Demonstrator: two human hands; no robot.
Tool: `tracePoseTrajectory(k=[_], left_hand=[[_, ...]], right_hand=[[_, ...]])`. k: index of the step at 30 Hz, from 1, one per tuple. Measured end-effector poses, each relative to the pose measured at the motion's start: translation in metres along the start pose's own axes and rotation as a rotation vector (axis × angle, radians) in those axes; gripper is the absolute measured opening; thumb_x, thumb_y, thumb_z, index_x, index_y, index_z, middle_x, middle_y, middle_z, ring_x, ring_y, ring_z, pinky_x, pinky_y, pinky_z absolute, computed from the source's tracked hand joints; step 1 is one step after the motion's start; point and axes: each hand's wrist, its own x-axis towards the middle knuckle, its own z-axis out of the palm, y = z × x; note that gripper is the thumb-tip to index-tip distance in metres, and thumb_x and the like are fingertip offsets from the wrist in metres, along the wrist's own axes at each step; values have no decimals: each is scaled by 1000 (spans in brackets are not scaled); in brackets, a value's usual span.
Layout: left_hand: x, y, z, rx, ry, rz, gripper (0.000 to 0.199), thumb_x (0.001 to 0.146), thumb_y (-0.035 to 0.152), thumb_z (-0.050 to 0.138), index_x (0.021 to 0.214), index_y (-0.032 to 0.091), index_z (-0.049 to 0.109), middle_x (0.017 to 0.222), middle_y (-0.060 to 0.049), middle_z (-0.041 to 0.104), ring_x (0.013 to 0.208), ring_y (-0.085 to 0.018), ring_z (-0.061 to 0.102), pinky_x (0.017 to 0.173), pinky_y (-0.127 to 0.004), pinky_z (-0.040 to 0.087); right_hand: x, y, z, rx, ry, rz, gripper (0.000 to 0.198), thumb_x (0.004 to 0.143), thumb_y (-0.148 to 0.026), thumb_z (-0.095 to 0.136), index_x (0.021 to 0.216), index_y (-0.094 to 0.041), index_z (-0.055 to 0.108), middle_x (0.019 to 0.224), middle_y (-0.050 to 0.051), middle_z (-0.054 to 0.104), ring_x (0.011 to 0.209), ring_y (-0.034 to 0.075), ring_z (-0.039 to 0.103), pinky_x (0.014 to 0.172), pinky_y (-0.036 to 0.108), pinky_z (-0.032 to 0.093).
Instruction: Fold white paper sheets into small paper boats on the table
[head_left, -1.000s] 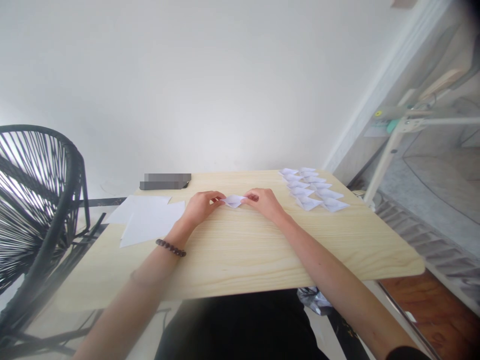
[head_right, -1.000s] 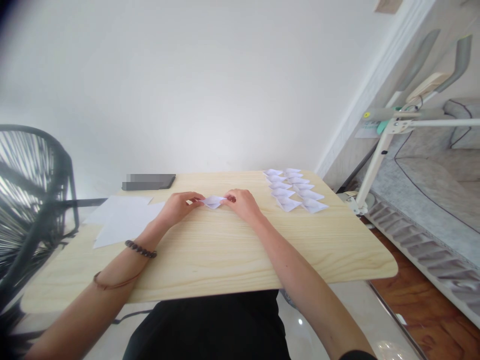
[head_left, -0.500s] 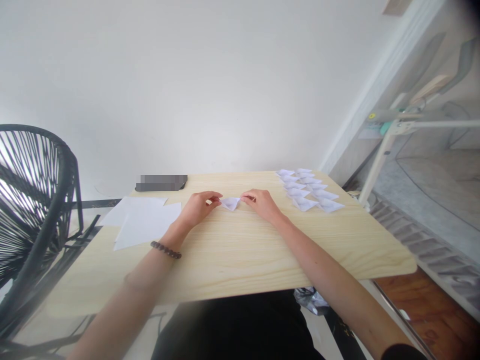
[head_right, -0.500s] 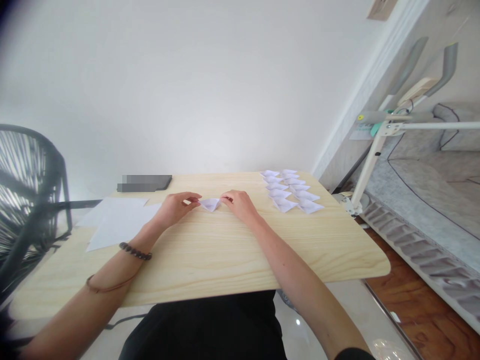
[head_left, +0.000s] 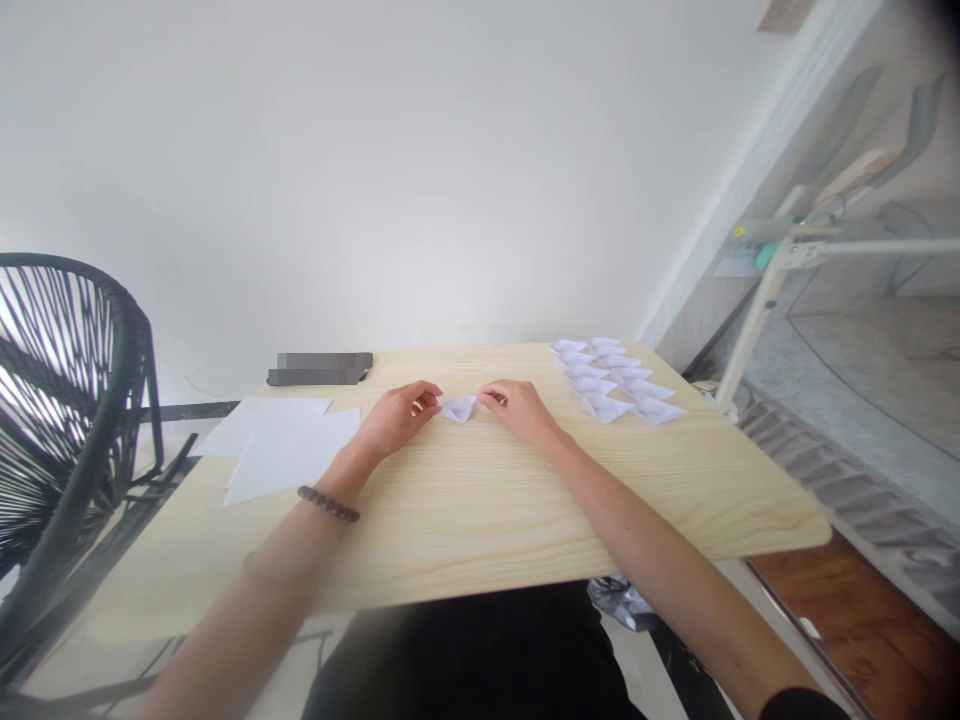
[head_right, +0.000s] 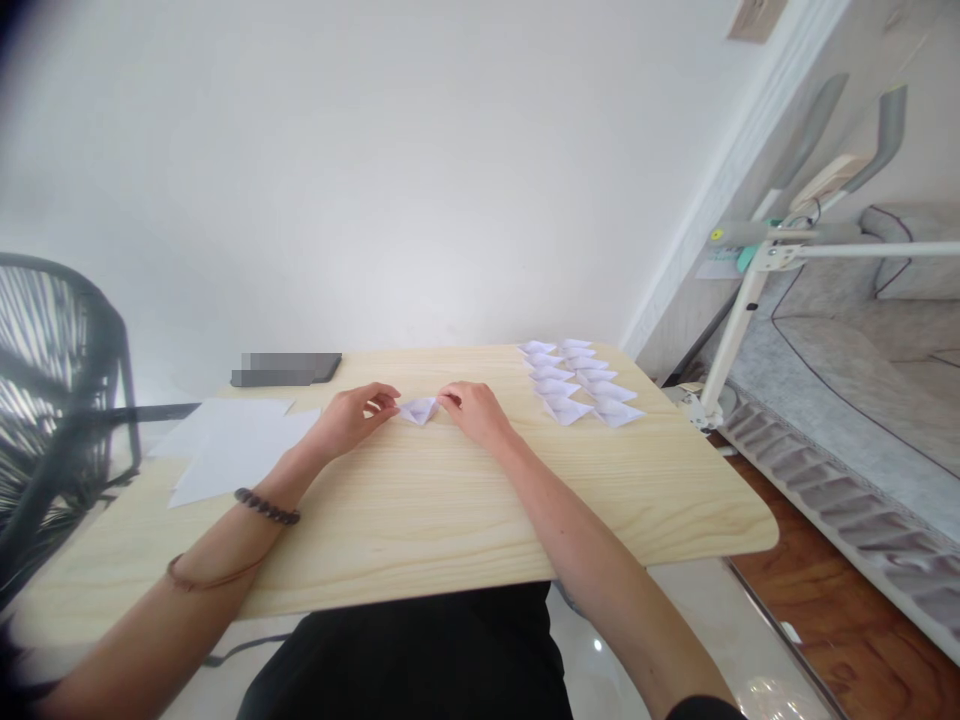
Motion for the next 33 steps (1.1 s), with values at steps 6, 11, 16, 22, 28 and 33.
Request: tracePoseTrajectory(k=[6,11,16,22,28,33], left_hand=[[0,1,-1,80,5,-66,20,76,34,50,88,19,55,76,-1,63,66,-13,58,62,-23,46],[-2,5,-3,167,-22,-110,24,79,40,43,80,21,57,73,1,62,63,-13,56,58,-23,42],[-2,5,-4,193,-75,-96,23,79,36,41,81,22,59,78,0,62,70,-15,56,61,-24,41],[-3,2,-3,201,-88,-73,23,79,34,40,81,21,59,79,-2,61,74,-16,55,65,-25,42],[-2,-1,-1,210,-87,-53,21,78,32,41,80,22,59,79,-1,60,74,-16,55,67,-25,41],[-3,-1,-1,209,-104,-42,23,79,32,40,81,21,59,80,-2,59,73,-15,54,67,-25,41]], right_hand=[[0,1,-2,34,25,115,19,79,-24,49,76,-18,66,72,1,67,64,11,58,62,20,40],[1,3,-1,-15,56,155,19,79,-25,48,76,-18,65,70,1,67,64,12,59,61,20,41],[2,3,-6,-92,59,166,20,81,-25,47,79,-21,66,78,1,66,68,12,58,64,21,40],[14,11,-37,-395,127,229,22,81,-31,47,83,-26,68,83,4,59,78,15,54,65,24,37],[45,37,-81,-552,147,385,28,81,-37,44,92,-26,67,83,6,59,80,18,53,67,26,37],[51,50,-87,-538,130,435,28,80,-37,46,91,-24,68,86,7,63,83,19,55,68,26,37]])
